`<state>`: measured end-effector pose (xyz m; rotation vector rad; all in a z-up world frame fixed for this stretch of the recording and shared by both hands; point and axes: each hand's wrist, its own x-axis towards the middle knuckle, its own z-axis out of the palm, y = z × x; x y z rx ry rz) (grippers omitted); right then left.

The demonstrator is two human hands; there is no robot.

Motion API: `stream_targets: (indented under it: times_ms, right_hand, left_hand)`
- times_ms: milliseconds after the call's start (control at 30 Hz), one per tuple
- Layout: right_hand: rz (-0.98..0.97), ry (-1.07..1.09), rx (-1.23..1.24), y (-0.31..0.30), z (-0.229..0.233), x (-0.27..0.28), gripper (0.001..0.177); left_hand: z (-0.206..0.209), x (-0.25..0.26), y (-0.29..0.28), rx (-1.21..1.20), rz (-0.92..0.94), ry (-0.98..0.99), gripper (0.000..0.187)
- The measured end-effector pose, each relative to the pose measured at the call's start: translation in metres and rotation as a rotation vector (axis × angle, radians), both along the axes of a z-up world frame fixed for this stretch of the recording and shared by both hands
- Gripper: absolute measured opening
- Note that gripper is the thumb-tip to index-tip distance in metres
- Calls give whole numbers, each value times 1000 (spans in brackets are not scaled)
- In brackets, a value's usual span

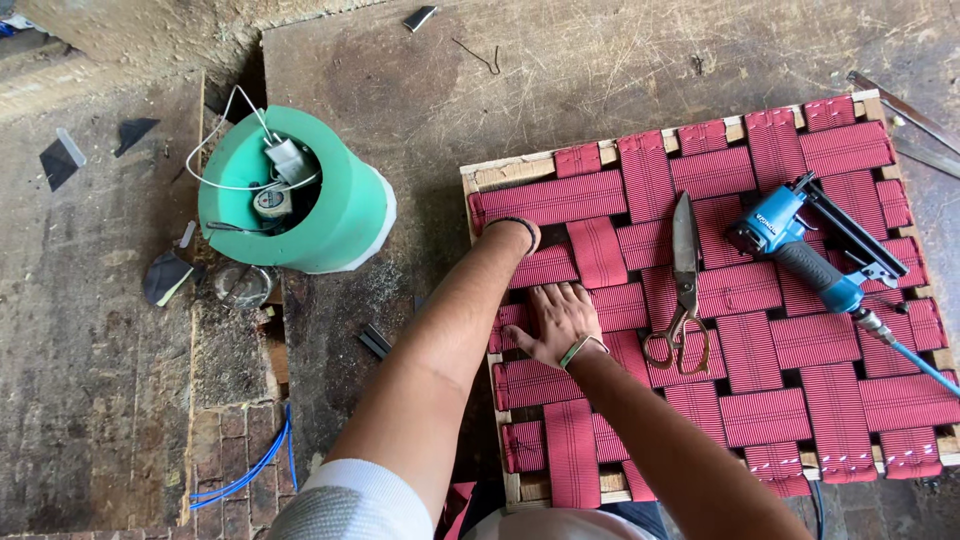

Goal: The person weaves red straps into a wooden frame using a staple gun to secure them. The person repeatedly threads the straps through the frame and staples them in place.

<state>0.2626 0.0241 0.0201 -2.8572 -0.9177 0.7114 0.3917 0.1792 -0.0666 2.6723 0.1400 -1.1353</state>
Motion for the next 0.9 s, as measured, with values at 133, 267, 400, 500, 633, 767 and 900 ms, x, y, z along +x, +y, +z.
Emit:
stream_targets:
  times_ms: [133, 267, 400, 500, 633, 767, 900]
  right_hand:
    - [-5, -160, 190, -3, -15, 0, 84]
    - [-120, -238, 792, -23, -21, -8, 43]
    - [-526, -163, 861, -36, -22, -5, 28]
    - [-559, -148, 1077, -29, -23, 11, 37]
    - [-353, -264, 995, -7, -18, 79, 38]
    - [-405, -138, 1020, 26, -9, 156, 31]
    - [-439, 67, 805, 48, -11, 195, 21]
  left_hand:
    - [17, -1, -2, -1, -8, -46, 19]
    - [44, -30, 3, -9, 30, -214, 18]
    - [55, -52, 21, -117, 162, -544, 12]
    - [50, -42, 39, -146, 338, -765, 9]
    - [49, 19, 57, -254, 513, -984, 15]
    - [45, 54, 66, -301, 485, -985, 15]
    - [24, 33, 65, -604, 716, -926, 14]
